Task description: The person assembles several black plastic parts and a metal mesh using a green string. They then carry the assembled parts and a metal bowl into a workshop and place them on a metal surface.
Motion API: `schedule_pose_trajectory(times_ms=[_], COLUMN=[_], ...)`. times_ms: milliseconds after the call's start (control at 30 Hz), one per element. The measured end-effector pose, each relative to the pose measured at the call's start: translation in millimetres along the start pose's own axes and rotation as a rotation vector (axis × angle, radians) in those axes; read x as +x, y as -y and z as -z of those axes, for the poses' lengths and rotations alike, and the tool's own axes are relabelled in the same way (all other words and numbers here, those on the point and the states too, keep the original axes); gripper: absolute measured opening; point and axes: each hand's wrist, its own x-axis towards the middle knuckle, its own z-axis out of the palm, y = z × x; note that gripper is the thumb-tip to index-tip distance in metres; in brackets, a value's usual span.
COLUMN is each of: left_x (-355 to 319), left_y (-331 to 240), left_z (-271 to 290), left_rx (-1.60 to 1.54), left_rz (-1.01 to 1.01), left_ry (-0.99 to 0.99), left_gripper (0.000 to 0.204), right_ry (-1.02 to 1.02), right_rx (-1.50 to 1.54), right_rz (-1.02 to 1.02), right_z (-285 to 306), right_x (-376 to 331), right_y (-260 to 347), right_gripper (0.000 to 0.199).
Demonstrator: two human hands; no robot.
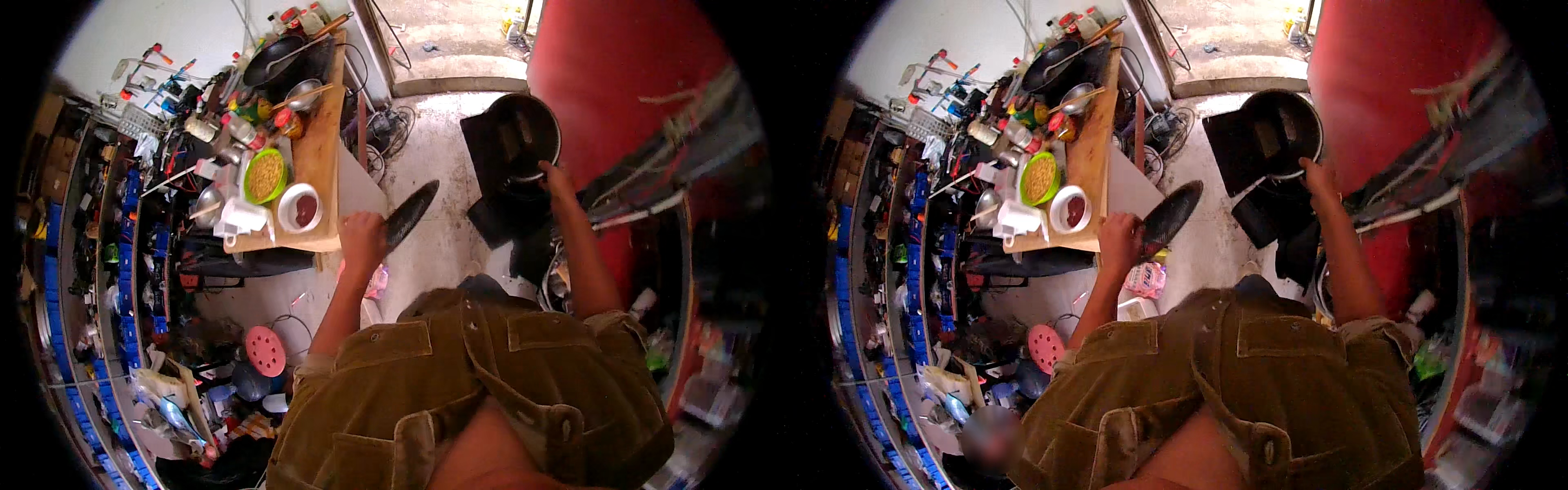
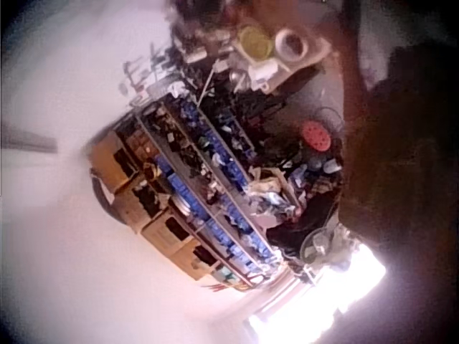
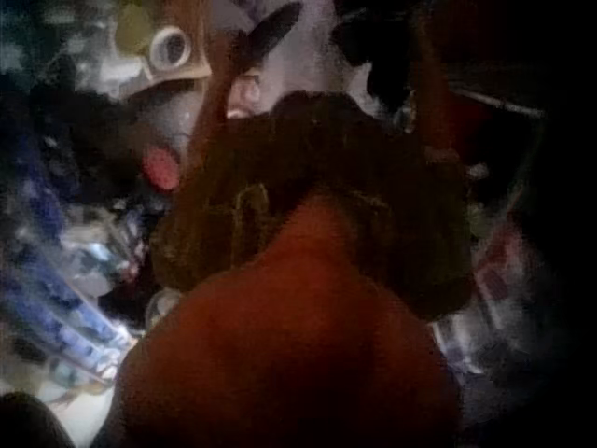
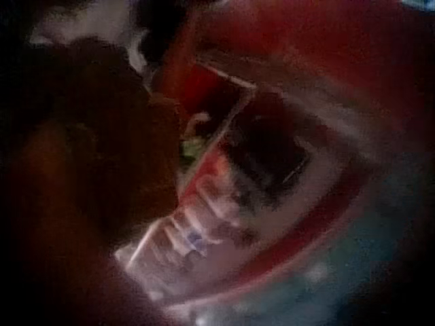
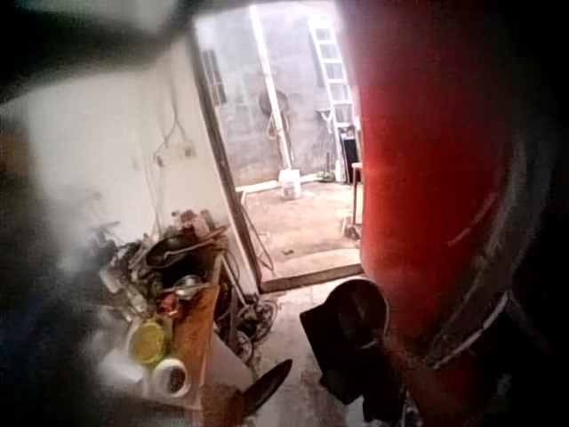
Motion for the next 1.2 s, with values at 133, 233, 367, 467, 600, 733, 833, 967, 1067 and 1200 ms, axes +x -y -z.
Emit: schedule_pose_trajectory(times_ms=[133, 233, 367, 467, 600, 733, 833, 967, 1067, 1200], left_x=[125, 214, 334, 458, 602, 757, 883, 1035, 1135, 1241], left_y=[11, 32, 62, 88, 109, 140, 140, 149, 162, 176], left_z=[-33, -69, -116, -154, -186, -218, -253, -294, -305, -313], left_rx=[-0.06, -0.068, -0.048, -0.045, 0.006, -0.011, -0.085, -0.082, -0.038, 0.005], left_rz=[0.018, 0.037, 0.026, -0.066, -0.13, -0.128, -0.168, -0.133, -0.071, 0.014], left_ry=[-0.102, -0.113, -0.034, 0.009, 0.036, 0.046, -0.067, -0.113, -0.048, -0.04], left_gripper=[0.01, 0.012, 0.012, 0.011, 0.008, 0.01, 0.01, 0.011, 0.011, 0.012], right_ry=[0.053, 0.013, -0.01, 0.15, -0.025, -0.178, -0.147, -0.092, -0.128, -0.145], right_rx=[-0.114, 0.096, 0.188, 0.359, 0.132, -0.045, 0.188, 0.32, 0.231, 0.23], right_rz=[-0.036, -0.031, -0.076, -0.122, -0.169, -0.151, 0.046, 0.039, 0.083, 0.085], right_z=[-23, -42, -52, -20, -48, -98, -89, -143, -196, -213], right_x=[101, 206, 366, 518, 621, 691, 797, 929, 1007, 1125], right_y=[70, 90, 96, 82, 142, 260, 329, 430, 489, 533], right_gripper=[0.021, 0.02, 0.016, 0.014, 0.017, 0.02, 0.015, 0.014, 0.011, 0.006])
